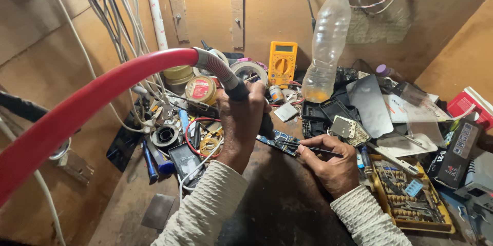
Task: The person solders components onto a small circuit board at a cluttered workbench. They hold the board steady with one hand while applying a soldering iron to its contacts, occasionally repositioning the board and using a small tool on the components.
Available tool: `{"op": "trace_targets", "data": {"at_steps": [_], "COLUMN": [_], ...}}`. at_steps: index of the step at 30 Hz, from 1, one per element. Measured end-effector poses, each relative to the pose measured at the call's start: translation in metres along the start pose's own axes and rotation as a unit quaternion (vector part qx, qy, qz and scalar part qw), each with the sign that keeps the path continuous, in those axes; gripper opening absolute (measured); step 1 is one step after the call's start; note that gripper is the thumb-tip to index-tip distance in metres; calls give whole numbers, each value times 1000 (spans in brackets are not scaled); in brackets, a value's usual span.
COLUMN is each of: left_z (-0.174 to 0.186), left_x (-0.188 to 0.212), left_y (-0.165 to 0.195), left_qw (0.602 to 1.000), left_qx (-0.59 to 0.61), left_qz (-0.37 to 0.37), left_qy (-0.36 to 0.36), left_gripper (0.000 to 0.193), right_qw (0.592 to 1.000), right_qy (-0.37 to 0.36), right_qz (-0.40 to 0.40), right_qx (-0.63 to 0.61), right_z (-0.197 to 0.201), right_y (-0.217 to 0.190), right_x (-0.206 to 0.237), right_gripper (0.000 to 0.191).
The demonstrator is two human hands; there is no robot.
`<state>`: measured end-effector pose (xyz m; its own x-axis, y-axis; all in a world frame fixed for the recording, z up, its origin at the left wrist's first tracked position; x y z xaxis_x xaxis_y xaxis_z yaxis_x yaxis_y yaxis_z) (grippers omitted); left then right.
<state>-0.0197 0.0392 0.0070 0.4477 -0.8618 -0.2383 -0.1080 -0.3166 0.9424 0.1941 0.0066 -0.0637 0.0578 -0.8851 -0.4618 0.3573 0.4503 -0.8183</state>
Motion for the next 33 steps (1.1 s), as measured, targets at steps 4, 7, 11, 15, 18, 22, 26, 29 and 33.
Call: {"op": "trace_targets", "data": {"at_steps": [4,7,11,15,18,22,26,29,33], "left_z": [4,7,3,3,8,5,1,3,7], "left_x": [-3,-2,2,-1,-3,2,2,-4,-4], "left_y": [1,1,1,3,5,6,6,5,3], "left_qw": [1000,1000,1000,1000,999,1000,1000,1000,1000], "left_qx": [14,3,15,16,-24,-12,-14,14,11], "left_qz": [-3,-5,-13,-19,-14,-9,-13,0,11], "left_qy": [5,16,1,6,22,0,4,13,26], "left_gripper": [27,27,27,28,28,28,26,25,24], "right_qw": [1000,999,999,999,999,998,999,999,999], "right_qy": [-1,-2,-2,-5,-1,1,-2,-3,-3], "right_qz": [-14,-16,-25,-13,-27,-41,-24,-24,-27], "right_qx": [-24,-38,-35,-43,-30,-46,-31,-25,-17], "right_z": [0,-1,-1,-1,-1,-1,0,0,0], "right_y": [3,4,4,2,2,3,0,0,0], "right_x": [0,0,0,0,0,0,0,0,-1], "right_gripper": [10,11,11,11,10,10,10,10,9]}}
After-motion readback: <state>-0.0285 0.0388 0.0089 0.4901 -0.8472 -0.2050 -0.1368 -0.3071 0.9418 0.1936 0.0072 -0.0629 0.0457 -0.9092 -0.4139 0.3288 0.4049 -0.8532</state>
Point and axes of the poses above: each hand's wrist, its own x-axis away from the middle knuckle, its own z-axis out of the back of the hand, y = z × x, the point moved 4 cm from there along -x, towards the middle knuckle, and after that the axes turned 7 degrees about z, right-handed, at the moved point
